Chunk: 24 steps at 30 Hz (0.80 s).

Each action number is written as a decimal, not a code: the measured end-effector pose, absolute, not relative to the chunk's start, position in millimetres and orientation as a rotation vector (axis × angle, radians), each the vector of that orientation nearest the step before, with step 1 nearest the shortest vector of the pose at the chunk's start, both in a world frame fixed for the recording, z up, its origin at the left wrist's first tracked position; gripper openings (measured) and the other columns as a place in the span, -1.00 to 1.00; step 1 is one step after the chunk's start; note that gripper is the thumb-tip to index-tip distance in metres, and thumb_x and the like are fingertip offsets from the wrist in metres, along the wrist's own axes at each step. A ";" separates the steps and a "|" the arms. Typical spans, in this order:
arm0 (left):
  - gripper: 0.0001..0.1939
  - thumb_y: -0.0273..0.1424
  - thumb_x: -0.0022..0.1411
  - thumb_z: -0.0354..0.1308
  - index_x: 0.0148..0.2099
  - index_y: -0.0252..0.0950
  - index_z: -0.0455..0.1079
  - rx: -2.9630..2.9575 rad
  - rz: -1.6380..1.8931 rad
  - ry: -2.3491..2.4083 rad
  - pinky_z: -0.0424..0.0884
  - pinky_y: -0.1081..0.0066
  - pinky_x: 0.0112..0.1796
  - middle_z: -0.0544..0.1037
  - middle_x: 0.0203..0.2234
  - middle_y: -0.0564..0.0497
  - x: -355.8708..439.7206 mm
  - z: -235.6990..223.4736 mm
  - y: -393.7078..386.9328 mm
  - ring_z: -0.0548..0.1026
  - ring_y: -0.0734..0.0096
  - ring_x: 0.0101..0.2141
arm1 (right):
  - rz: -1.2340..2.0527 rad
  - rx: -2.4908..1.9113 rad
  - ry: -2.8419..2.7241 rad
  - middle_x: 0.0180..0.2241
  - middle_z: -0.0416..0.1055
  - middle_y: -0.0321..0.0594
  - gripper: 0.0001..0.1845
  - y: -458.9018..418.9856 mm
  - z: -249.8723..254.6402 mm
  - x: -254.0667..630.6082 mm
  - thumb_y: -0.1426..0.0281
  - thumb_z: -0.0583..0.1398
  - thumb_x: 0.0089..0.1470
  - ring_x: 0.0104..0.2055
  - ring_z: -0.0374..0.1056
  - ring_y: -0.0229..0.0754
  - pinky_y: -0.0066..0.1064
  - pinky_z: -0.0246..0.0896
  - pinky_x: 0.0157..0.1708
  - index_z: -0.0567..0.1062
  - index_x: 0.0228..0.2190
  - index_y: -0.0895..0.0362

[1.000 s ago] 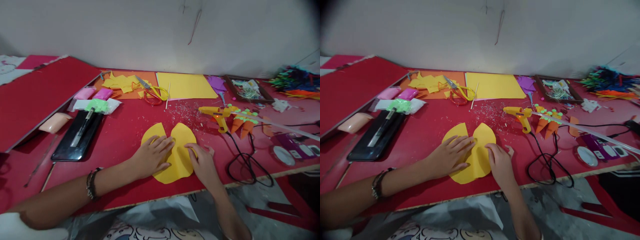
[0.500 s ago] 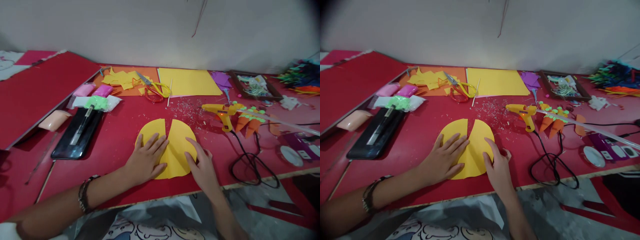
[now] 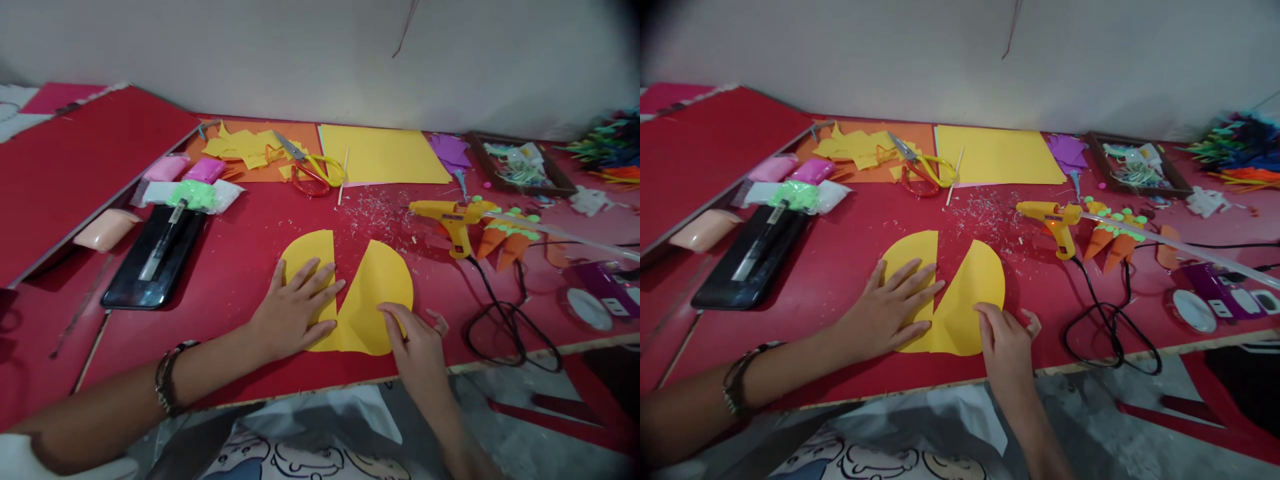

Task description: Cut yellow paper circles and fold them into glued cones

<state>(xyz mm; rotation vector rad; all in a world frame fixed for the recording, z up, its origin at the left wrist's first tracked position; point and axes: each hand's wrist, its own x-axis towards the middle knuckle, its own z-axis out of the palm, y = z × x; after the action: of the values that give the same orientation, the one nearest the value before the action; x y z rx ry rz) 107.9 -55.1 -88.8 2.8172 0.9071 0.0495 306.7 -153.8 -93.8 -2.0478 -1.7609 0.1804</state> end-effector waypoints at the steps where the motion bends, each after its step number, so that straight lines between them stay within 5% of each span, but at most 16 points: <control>1: -0.46 -0.06 0.27 -0.29 0.27 -0.03 -0.12 2.816 0.047 0.909 -0.22 -0.18 0.07 -0.06 0.26 0.05 108.0 -88.9 -55.2 -0.09 0.10 0.21 | 0.166 -2.052 -1.766 -0.34 0.53 -0.27 -0.79 -155.5 -93.9 307.2 0.42 -0.02 0.16 -0.36 0.43 -0.16 -0.19 -0.19 -0.08 0.42 -0.31 0.06; 20: -0.45 -0.06 0.27 -0.29 0.27 -0.02 -0.13 2.828 0.086 0.903 -0.23 -0.17 0.08 -0.06 0.25 0.07 106.5 -91.4 -54.9 -0.08 0.08 0.21 | 0.079 -2.133 -1.997 -0.39 0.50 -0.30 -0.78 -169.7 -86.9 341.2 0.46 -0.01 0.15 -0.35 0.42 -0.18 -0.14 -0.09 -0.04 0.38 -0.23 0.05; 24: -0.45 -0.05 0.27 -0.31 0.27 -0.04 -0.12 2.835 0.072 0.879 -0.17 -0.18 0.05 -0.05 0.25 0.04 107.5 -90.6 -53.6 -0.08 0.06 0.21 | -0.033 -2.050 -1.993 -0.21 0.47 -0.12 -0.72 -164.7 -87.2 351.7 0.42 -0.02 0.16 -0.19 0.41 -0.09 -0.17 0.07 -0.07 0.30 -0.09 0.13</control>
<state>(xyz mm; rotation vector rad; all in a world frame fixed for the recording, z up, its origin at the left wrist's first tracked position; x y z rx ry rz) 107.5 -53.6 -90.6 2.8347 0.8790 0.0718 351.7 -164.7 -87.2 -2.0504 -1.9926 -0.0327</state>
